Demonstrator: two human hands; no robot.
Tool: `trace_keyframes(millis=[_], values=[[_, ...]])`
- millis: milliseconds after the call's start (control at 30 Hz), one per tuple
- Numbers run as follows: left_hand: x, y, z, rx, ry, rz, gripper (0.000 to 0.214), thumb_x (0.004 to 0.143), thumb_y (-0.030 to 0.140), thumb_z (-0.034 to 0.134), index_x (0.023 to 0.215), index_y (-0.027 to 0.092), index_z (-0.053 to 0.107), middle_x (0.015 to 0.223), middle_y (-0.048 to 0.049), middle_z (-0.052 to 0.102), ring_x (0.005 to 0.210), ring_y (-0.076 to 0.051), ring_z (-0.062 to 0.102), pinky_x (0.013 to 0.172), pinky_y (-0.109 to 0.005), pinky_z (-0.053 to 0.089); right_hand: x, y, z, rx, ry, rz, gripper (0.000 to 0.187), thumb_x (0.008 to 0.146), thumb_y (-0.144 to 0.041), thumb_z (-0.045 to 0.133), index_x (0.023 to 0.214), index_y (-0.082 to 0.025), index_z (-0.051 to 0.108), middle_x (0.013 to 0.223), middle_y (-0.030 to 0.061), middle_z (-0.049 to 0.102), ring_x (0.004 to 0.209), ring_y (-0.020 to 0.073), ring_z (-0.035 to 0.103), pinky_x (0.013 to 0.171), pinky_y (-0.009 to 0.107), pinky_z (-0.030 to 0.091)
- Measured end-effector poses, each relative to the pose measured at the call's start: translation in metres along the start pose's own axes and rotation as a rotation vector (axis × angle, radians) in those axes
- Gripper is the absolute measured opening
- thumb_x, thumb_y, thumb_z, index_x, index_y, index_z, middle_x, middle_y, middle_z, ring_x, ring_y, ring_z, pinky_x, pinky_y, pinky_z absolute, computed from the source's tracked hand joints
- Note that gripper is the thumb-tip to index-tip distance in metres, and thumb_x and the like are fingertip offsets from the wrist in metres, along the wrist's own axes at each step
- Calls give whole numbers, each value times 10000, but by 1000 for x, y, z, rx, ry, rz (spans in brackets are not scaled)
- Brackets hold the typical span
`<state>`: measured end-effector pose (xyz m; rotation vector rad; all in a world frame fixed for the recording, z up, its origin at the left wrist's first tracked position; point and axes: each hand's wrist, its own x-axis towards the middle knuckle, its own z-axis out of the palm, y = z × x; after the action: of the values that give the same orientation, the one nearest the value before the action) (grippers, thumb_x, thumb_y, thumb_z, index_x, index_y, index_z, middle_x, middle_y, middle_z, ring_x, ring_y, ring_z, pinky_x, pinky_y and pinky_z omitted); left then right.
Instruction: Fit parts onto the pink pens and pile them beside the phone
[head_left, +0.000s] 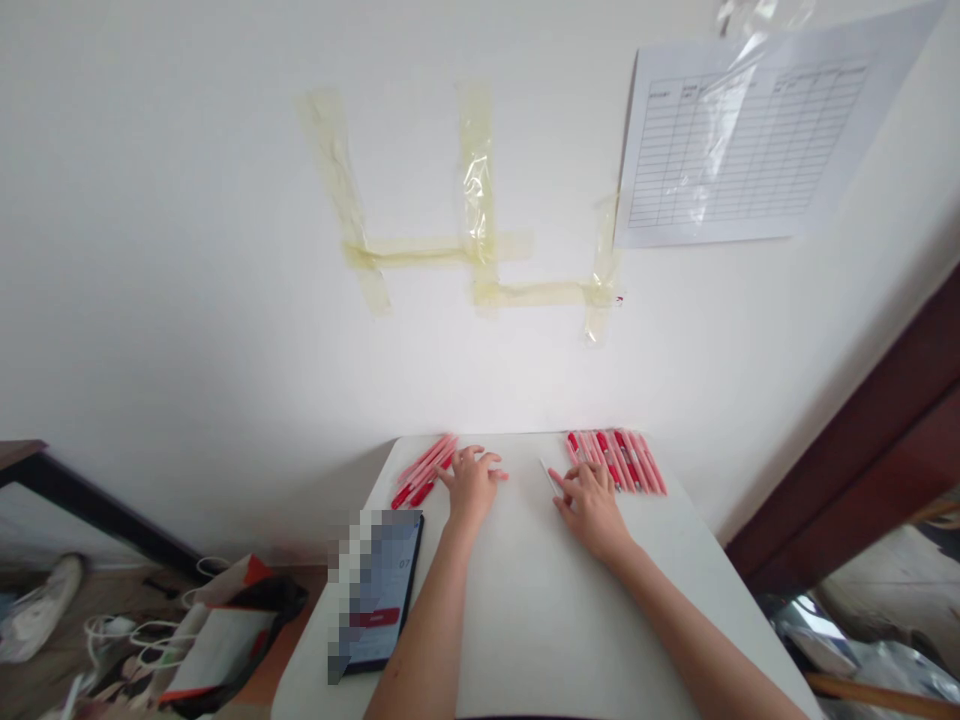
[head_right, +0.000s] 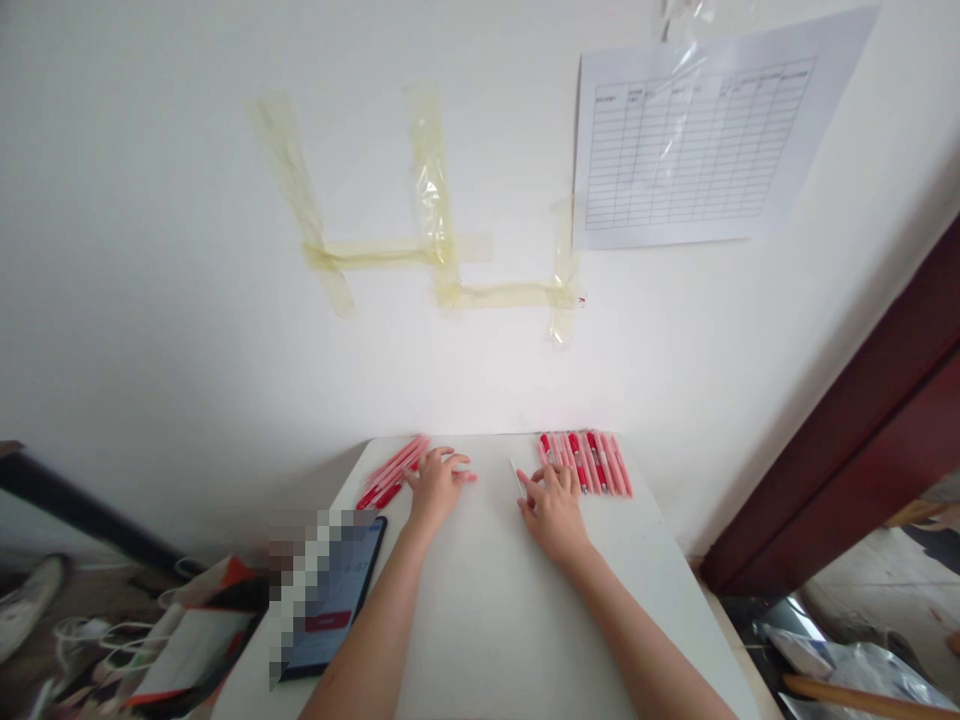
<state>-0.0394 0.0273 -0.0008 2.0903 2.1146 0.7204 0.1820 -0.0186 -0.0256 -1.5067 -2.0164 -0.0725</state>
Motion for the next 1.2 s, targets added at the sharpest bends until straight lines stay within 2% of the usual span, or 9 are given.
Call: trace_keyframes(millis=[300,467,733,967,1067,1200], values=[[-1,-10,-6,85,-35,20,292,840,159,606,1006,364,732,1311,-38,566,1314,-313,350,1081,-766,44,0,6,1,1,65,-24,190,889,-333,600,737,-221,626,1053,78,578,1101,276,451,977,469,390],[0,-10,-5,64,-18,9,253,848,203,617,1022,345,731,1285,-43,581,1297,-323,367,1083,-769,32,1,11,-1,5,122,-37,169,896,-340,592,781,-228,649,1050,78,584,1108,286,442,984,490,385],[1,-10,-2,29,-3,22,157,832,201,654,903,317,733,1261,-27,595,1292,-302,375,1068,-781,7,1,16,1,55,148,-51,127,895,-319,590,854,-241,681,1057,84,579,1129,295,435,981,501,402],[-2,2,2,-76,-33,181,69,756,298,765,812,312,726,1279,-1,593,1290,-290,399,1075,-778,36,2,17,3,93,124,-108,170,910,-300,574,1031,-260,687,1064,90,593,1098,281,474,942,490,448],[-6,8,4,-112,-72,248,82,731,330,787,785,318,727,1277,11,599,1290,-284,406,1084,-773,15,2,17,4,95,109,-152,259,909,-304,586,1157,-284,656,1099,85,604,1098,279,481,945,488,455],[-10,15,5,-138,-104,313,81,722,338,791,772,326,730,1278,19,602,1298,-277,402,1093,-767,-26,2,13,6,86,103,-206,303,908,-322,597,1208,-314,638,1113,73,628,1116,284,480,970,505,441]])
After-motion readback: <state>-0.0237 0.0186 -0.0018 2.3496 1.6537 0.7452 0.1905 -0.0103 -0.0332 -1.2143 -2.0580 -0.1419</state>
